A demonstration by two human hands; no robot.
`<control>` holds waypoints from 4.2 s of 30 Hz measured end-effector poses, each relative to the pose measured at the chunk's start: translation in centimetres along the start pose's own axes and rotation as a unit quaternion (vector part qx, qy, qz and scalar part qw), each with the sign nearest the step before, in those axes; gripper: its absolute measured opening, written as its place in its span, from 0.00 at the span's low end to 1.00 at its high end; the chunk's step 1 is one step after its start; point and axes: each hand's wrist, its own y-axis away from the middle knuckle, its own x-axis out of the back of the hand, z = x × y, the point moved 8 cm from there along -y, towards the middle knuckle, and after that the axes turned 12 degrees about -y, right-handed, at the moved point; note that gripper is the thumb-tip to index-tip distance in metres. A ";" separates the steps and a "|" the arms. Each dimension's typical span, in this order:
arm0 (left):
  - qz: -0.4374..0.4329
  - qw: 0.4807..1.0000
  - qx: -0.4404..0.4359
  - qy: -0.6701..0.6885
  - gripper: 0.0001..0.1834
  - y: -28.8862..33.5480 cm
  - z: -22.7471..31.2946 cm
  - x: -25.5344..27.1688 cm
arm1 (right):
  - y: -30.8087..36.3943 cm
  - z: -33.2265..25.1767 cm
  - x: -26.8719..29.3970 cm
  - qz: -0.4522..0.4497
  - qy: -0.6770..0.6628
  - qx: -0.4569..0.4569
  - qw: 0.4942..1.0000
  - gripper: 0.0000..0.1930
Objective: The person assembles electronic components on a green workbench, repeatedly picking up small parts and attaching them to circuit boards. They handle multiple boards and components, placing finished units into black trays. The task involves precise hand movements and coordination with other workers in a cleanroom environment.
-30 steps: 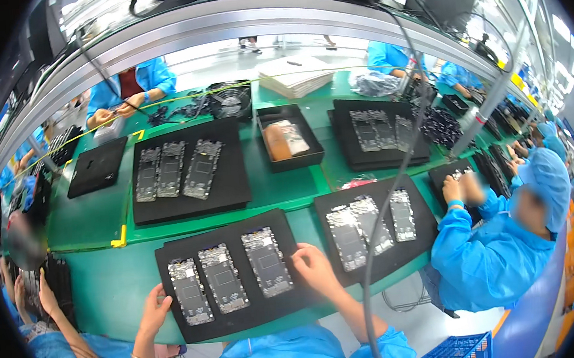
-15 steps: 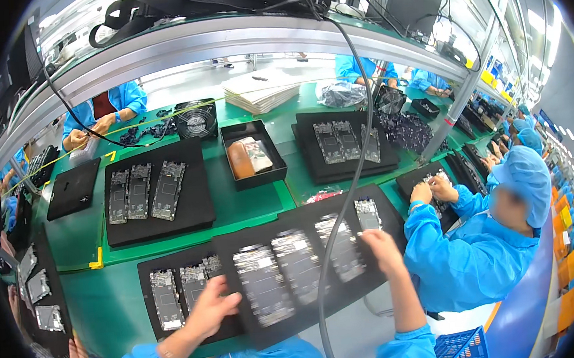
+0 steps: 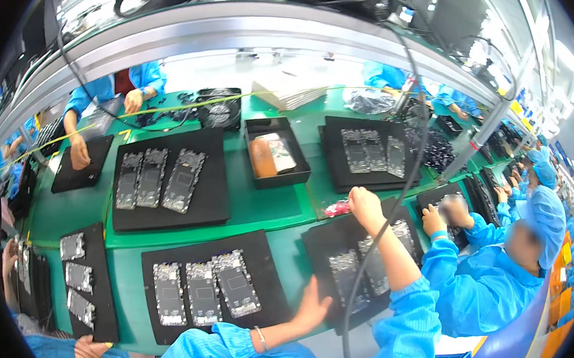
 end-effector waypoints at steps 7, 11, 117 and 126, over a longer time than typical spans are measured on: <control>-0.093 0.969 -0.203 -0.103 0.33 6.8 0.2 4.1 | -0.6 0.2 -6.4 -0.238 0.244 -0.088 0.936 0.06; 0.091 0.902 -0.149 -0.394 0.26 9.1 0.1 19.7 | 0.3 -1.9 -4.7 -0.192 0.167 -0.039 0.966 0.06; 0.382 0.751 -0.255 -0.475 0.26 18.6 2.8 23.2 | 13.4 -32.9 -1.2 -0.155 -0.647 -0.014 0.746 0.07; 0.392 0.726 -0.282 -0.489 0.25 19.2 3.1 22.2 | 13.6 -32.4 -1.8 -0.173 -0.707 -0.010 0.685 0.06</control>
